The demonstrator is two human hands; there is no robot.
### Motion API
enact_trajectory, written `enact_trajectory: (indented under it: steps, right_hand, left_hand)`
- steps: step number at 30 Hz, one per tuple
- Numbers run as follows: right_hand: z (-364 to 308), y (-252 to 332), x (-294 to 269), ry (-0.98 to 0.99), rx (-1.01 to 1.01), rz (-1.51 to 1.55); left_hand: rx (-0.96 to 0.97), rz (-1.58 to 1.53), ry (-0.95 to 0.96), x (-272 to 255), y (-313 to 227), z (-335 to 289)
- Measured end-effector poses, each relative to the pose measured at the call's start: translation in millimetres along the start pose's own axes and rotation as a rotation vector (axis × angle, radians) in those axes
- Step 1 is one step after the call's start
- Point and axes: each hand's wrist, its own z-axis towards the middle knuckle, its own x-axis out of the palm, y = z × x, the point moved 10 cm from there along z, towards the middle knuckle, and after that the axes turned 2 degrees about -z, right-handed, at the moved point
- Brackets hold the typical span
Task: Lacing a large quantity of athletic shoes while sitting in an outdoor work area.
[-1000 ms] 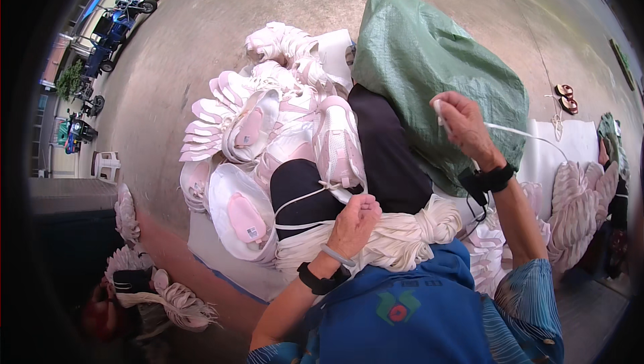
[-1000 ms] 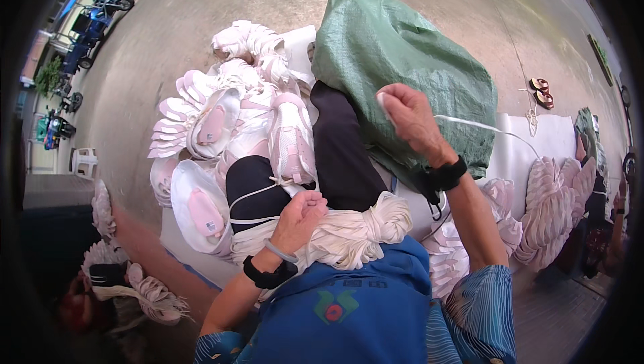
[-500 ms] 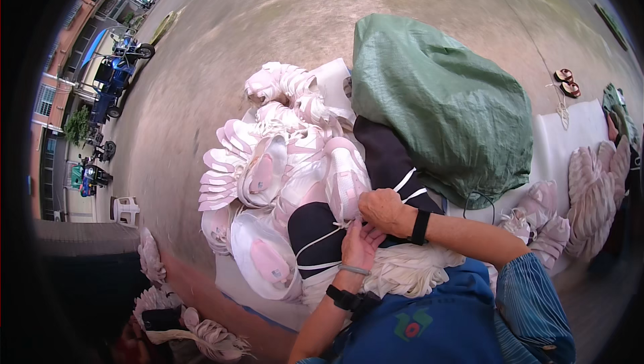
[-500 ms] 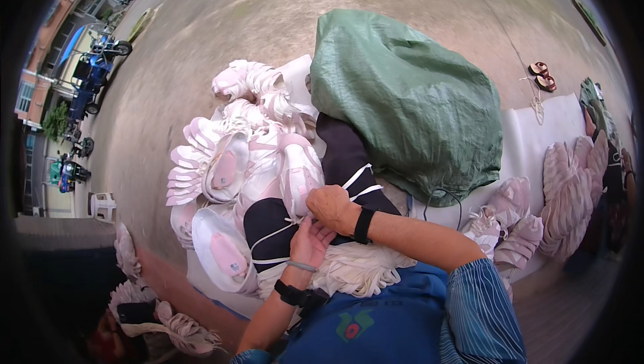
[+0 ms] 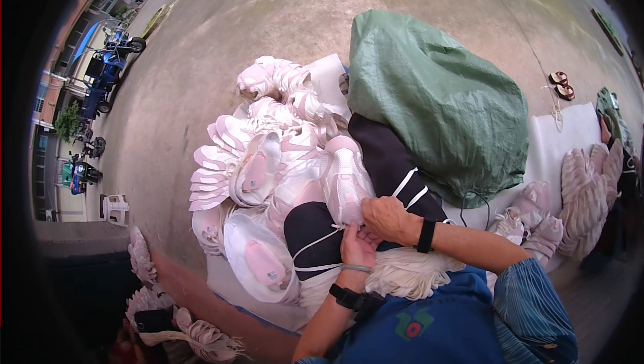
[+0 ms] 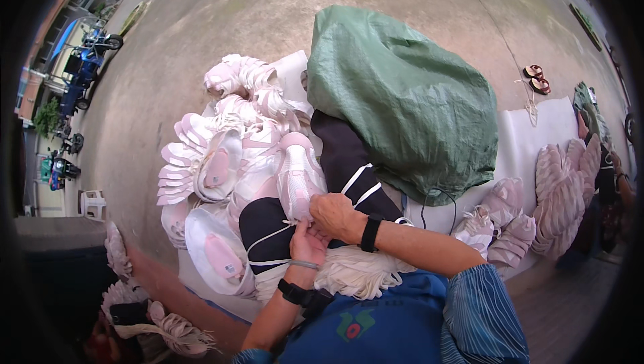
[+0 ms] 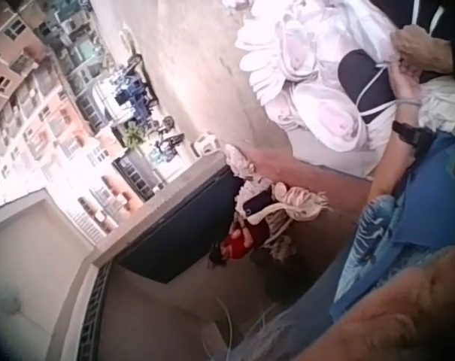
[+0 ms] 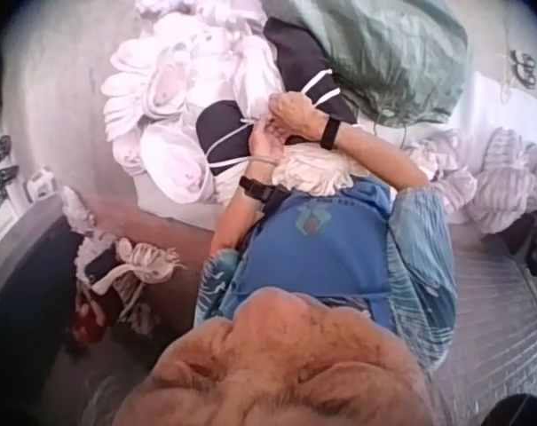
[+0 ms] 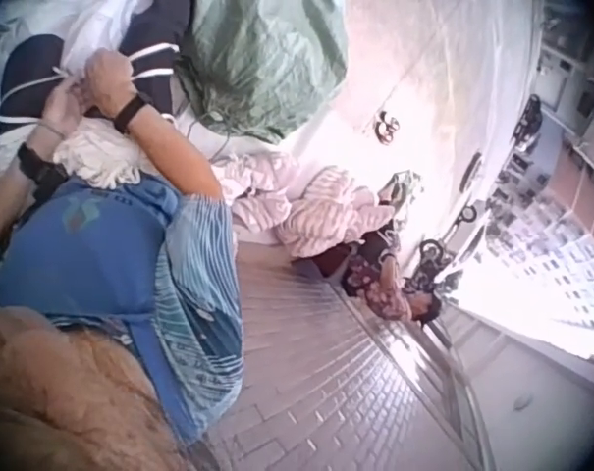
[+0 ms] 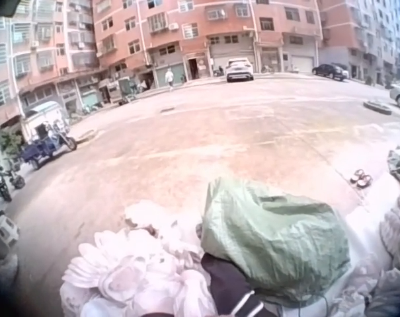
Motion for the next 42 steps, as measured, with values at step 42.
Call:
enact_trajectory:
  steps: [42]
  right_hand:
    - [0, -13, -11, -0.134, 0.087, 0.080]
  left_hand:
    - [-0.146, -0.011, 0.031, 17, -8, 1]
